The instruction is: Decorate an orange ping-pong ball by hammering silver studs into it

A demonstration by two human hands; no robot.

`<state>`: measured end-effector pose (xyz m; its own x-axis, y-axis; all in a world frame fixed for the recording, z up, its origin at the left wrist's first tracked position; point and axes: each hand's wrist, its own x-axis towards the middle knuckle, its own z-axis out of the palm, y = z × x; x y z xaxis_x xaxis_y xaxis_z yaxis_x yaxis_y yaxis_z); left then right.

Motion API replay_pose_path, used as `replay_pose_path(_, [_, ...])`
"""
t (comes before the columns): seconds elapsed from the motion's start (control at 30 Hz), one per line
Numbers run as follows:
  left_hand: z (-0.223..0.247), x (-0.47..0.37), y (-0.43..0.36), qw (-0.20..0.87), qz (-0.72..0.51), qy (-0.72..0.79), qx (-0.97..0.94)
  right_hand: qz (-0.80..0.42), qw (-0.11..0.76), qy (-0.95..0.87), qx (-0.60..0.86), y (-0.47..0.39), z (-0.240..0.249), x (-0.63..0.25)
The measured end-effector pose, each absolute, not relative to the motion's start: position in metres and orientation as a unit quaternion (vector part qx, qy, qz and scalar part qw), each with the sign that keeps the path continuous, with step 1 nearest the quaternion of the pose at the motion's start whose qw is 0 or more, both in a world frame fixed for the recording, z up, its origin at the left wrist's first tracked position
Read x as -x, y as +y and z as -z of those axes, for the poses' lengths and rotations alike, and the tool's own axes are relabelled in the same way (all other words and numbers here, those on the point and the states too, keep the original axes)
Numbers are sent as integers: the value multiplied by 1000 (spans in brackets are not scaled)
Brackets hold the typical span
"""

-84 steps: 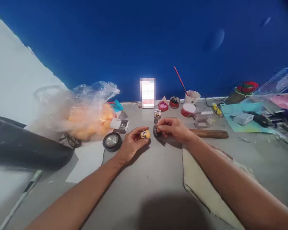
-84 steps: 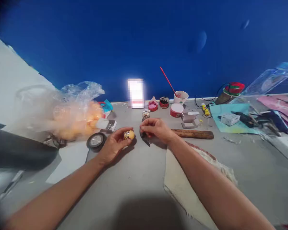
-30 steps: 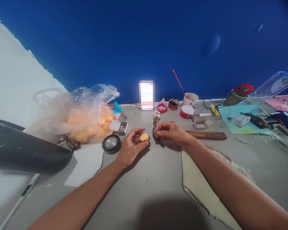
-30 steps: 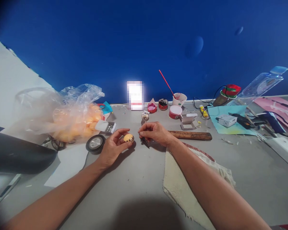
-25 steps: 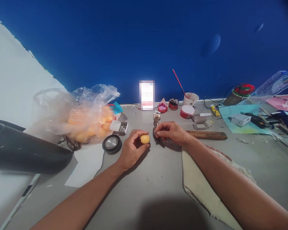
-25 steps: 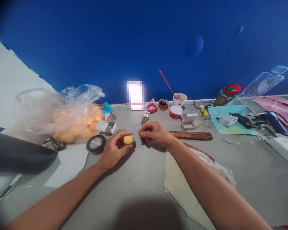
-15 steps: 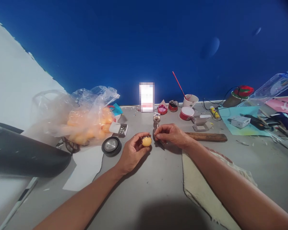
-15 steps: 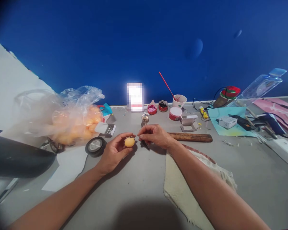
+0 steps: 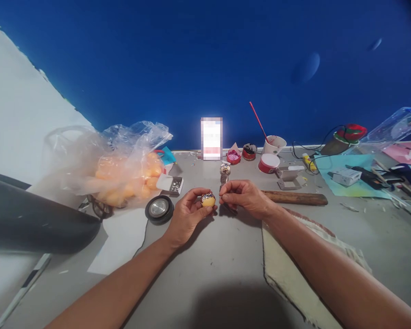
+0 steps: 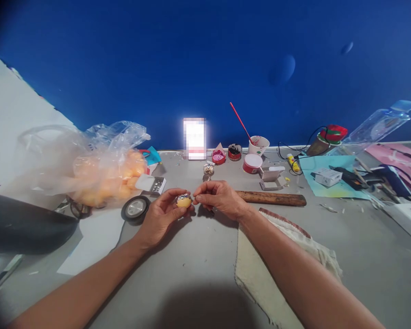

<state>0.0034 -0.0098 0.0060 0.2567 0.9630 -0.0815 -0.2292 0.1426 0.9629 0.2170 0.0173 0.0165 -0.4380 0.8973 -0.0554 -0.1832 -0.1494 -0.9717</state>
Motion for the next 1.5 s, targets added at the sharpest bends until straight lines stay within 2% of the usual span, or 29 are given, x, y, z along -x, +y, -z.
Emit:
replay_pose_path(0.67, [-12, -5, -13, 624, -479, 401, -469, -684, 380, -520, 342, 12, -21, -210])
replay_pose_path(1.5, [-11, -4, -13, 608, -471, 416, -485, -639, 339, -576, 380, 9, -22, -207])
